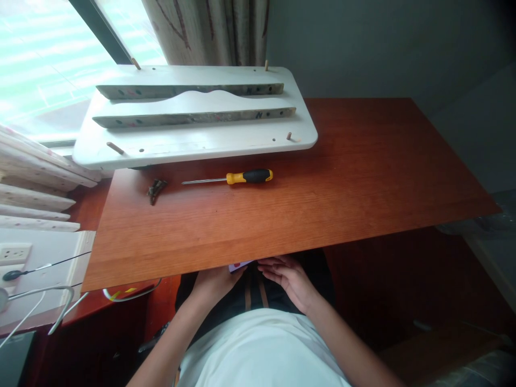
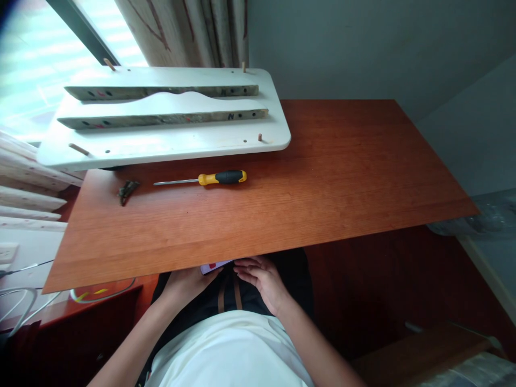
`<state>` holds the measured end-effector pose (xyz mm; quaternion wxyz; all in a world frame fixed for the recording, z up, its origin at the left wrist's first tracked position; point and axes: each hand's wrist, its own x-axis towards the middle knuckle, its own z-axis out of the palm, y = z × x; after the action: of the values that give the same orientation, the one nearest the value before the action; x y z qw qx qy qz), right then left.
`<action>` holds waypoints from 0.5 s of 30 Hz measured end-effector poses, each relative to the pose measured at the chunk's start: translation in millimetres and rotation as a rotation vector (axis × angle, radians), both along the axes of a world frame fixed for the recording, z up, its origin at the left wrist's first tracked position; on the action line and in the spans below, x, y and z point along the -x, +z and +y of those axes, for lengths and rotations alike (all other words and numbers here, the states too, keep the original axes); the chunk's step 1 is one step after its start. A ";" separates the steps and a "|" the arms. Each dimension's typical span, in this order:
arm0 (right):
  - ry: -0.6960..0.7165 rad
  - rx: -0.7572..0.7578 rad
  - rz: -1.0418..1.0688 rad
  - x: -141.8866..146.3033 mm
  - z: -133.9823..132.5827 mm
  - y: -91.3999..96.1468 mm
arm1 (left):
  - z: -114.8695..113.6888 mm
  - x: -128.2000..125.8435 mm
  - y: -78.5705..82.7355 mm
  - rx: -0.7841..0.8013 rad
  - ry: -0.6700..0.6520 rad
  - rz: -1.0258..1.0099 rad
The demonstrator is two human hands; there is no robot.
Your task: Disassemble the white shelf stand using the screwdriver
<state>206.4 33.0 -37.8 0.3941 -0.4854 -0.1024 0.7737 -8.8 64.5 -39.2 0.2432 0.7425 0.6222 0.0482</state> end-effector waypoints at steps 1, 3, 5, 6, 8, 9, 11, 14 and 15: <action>0.000 -0.003 -0.001 0.6 1.5 0.8 | 3.3 0.4 1.0 0.002 0.014 -0.006; 0.007 -0.006 -0.006 1.5 3.7 3.0 | 10.5 2.4 1.5 0.004 0.070 -0.019; 0.024 -0.004 -0.013 1.9 4.6 5.1 | 17.8 5.9 -0.1 -0.003 0.170 -0.026; 0.032 0.000 -0.016 1.9 4.6 5.8 | 21.3 8.2 -1.3 -0.012 0.240 -0.022; 0.045 0.015 -0.018 1.6 3.6 6.3 | 27.2 13.7 -3.6 -0.013 0.377 -0.029; 0.049 0.022 -0.016 1.3 2.6 6.0 | 29.6 16.9 -4.4 0.011 0.427 -0.056; 0.053 0.031 -0.010 0.3 0.2 4.8 | 32.9 23.3 -5.0 0.116 0.462 -0.172; 0.069 0.025 -0.010 -2.0 -3.8 3.6 | 35.0 31.2 -4.6 0.331 0.434 -0.401; 0.083 0.019 -0.010 -3.0 -4.9 3.7 | 35.2 32.9 -4.6 0.400 0.443 -0.472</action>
<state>209.4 28.1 -34.1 0.3563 -0.4884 -0.1173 0.7879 -41.7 99.7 -43.8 0.5039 0.4962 0.6916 0.1471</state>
